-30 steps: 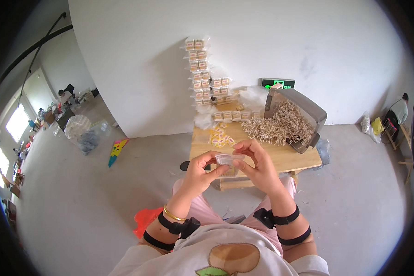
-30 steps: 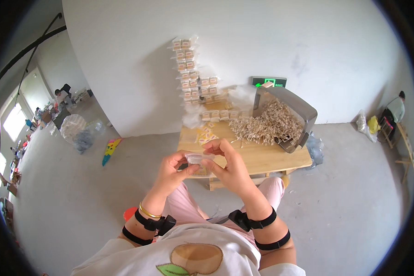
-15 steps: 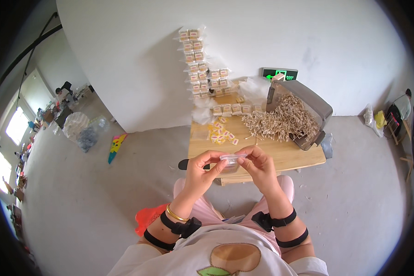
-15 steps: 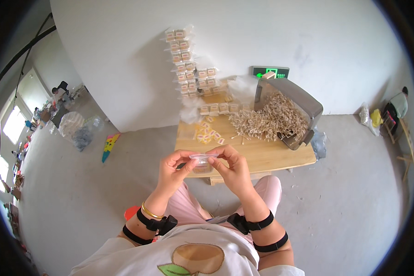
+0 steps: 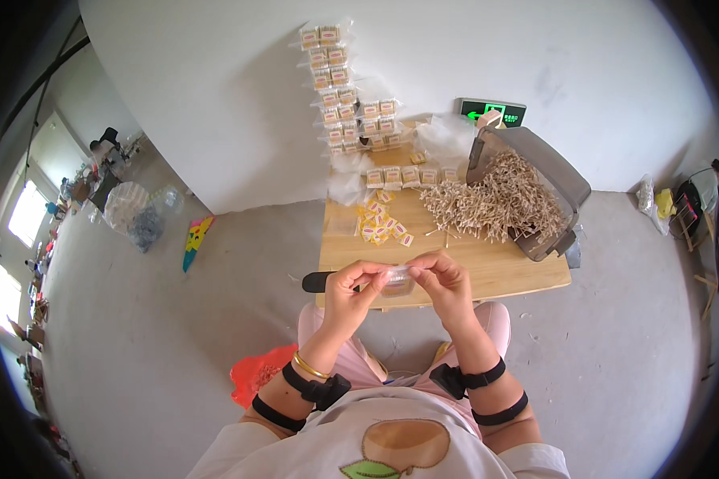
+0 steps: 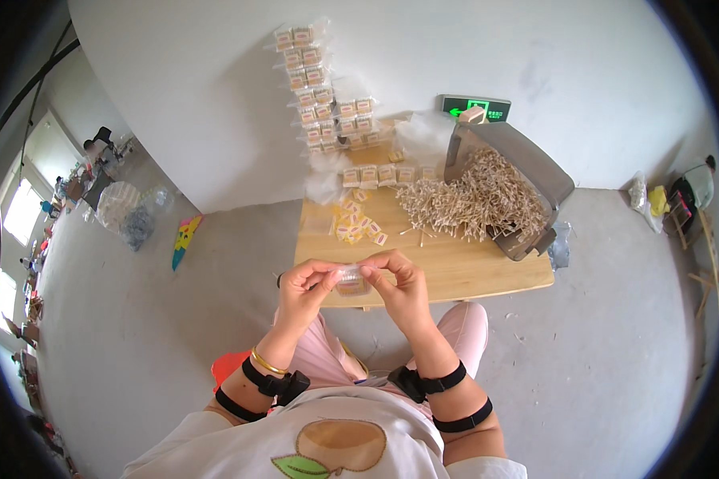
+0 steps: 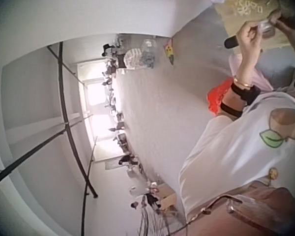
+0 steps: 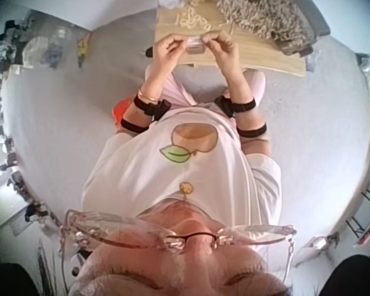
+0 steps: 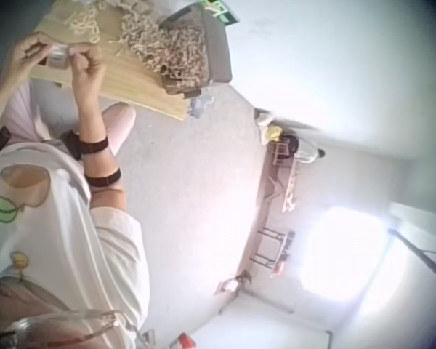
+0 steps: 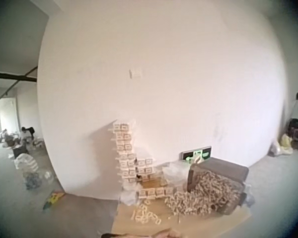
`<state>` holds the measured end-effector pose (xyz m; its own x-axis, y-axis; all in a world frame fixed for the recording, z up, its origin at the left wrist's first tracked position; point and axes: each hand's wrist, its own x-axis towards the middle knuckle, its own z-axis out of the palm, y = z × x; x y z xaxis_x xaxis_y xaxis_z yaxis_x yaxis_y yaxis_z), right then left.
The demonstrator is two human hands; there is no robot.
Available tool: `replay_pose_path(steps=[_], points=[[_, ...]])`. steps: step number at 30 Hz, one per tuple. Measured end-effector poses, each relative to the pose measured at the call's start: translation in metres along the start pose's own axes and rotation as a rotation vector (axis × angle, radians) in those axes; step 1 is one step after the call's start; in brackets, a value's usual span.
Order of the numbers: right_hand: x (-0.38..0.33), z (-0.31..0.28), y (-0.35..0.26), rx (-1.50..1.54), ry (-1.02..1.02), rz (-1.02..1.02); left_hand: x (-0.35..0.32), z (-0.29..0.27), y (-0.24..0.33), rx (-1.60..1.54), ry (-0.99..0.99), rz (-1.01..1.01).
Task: Packing small plastic components or medical/hygiene parts into small bags and sealing them.
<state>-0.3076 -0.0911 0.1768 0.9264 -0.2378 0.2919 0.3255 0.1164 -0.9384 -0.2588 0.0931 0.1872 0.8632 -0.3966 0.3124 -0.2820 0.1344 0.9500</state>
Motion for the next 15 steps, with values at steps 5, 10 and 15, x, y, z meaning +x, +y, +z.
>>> replay_pose_path(steps=[5,10,15], points=[[0.008,-0.005,0.033,-0.099,0.033,0.071,0.008,-0.006,-0.051,-0.098,0.027,-0.121],[0.008,-0.008,0.069,-0.25,0.074,0.096,0.02,0.003,-0.074,0.024,-0.01,-0.136],[0.006,-0.02,0.099,-0.246,0.138,0.161,0.027,0.003,-0.099,0.208,-0.035,-0.127]])
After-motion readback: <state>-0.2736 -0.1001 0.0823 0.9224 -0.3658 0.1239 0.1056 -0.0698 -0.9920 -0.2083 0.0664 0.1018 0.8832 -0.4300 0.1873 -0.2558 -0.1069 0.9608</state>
